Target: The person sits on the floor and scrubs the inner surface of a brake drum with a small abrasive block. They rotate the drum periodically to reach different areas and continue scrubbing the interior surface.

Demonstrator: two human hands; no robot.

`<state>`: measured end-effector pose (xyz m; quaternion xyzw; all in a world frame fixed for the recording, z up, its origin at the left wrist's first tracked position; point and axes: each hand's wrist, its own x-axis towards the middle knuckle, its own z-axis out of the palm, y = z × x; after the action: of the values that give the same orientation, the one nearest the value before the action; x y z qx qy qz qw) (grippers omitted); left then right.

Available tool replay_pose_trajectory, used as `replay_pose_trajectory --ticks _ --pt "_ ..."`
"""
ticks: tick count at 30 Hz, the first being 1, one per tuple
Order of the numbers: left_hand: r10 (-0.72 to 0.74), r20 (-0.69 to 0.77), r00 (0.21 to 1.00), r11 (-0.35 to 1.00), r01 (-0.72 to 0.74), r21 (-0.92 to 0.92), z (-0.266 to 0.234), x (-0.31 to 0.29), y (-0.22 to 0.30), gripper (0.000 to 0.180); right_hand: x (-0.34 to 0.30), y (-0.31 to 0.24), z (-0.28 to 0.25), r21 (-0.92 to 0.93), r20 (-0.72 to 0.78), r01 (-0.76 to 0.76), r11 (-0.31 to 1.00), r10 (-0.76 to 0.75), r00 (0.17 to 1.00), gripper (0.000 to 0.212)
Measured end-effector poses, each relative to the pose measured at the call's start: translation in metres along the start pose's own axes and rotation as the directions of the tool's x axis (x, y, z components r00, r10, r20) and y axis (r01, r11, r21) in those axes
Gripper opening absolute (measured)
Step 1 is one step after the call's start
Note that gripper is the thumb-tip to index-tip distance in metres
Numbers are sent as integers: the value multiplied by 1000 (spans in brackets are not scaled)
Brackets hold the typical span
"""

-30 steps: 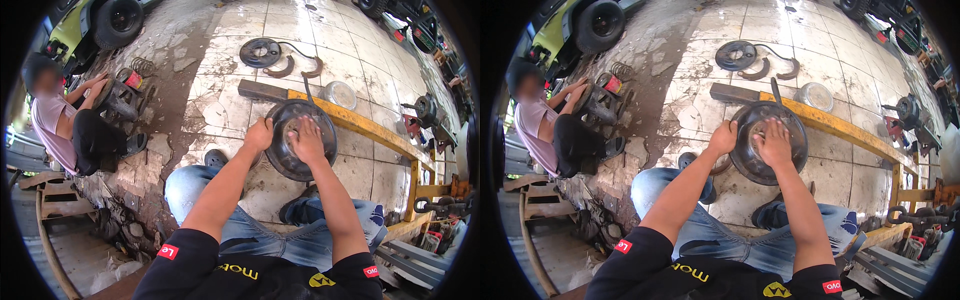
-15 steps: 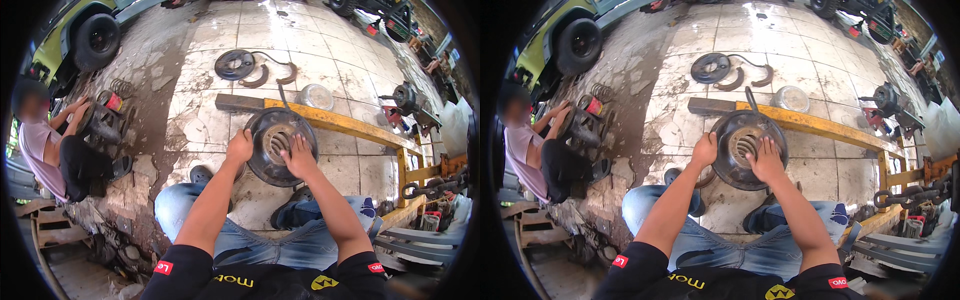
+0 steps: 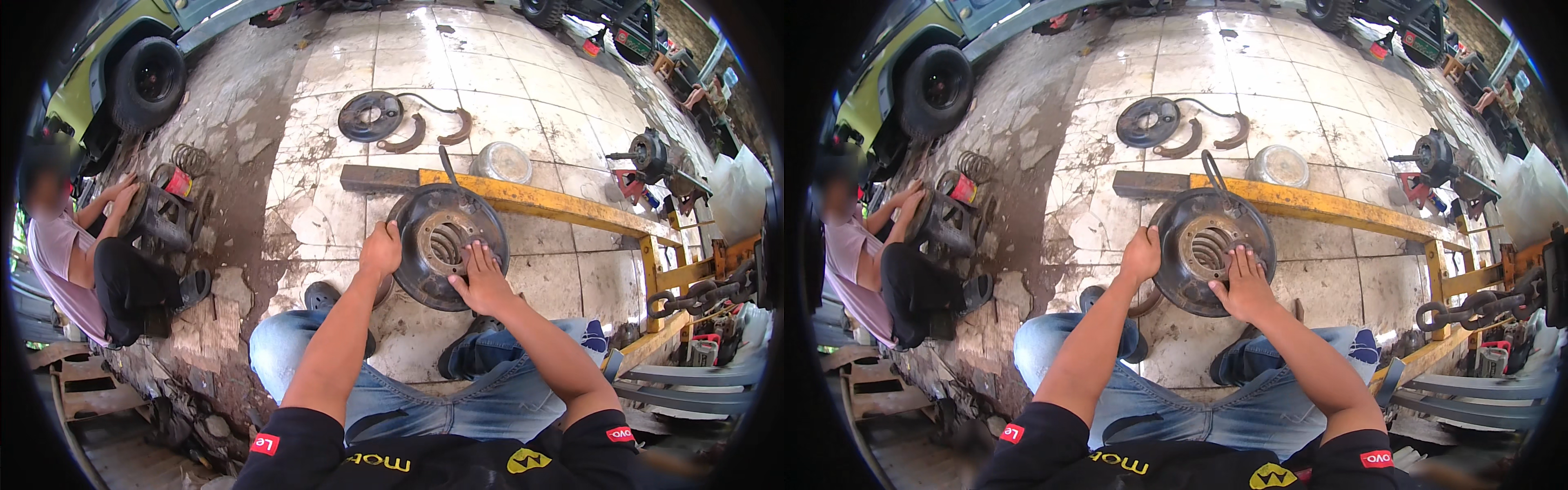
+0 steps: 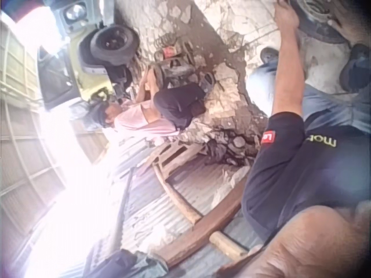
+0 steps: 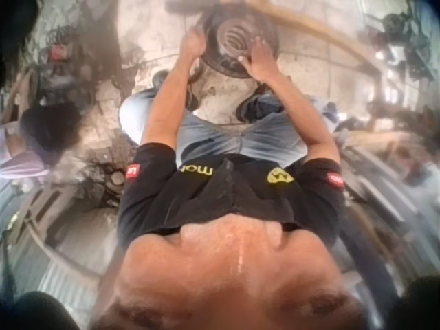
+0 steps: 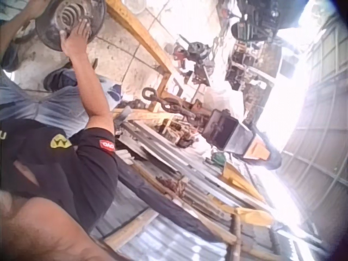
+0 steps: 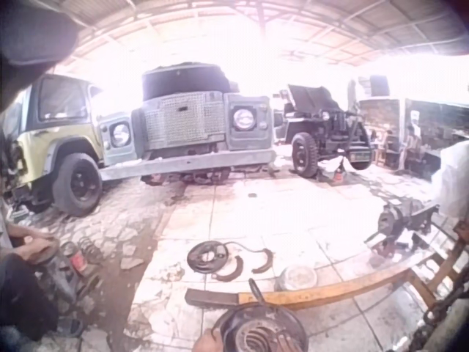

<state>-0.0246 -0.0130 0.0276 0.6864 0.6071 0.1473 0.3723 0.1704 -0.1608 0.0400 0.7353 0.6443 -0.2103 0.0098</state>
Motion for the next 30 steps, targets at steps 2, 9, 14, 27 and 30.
replay_pose_trajectory --ticks 2,9,14,27,30 --pt "11 15 1000 1000 -11 4 -1 0 1 49 12 5 0 -16 -54 5 1000 -6 999 78" --pt "-37 -4 999 999 37 27 0 -2 7 49 25 11 -1 51 -110 30 998 -24 994 81" --pt "-42 3 999 999 42 12 2 0 6 49 -20 -21 1 43 53 49 998 -52 997 83" --pt "-21 14 1000 998 20 61 -2 -1 16 49 60 -11 -5 7 -187 -117 993 116 975 78" --pt "-35 32 999 999 36 -31 -11 0 1 49 74 -42 2 22 -218 119 993 -112 969 73"
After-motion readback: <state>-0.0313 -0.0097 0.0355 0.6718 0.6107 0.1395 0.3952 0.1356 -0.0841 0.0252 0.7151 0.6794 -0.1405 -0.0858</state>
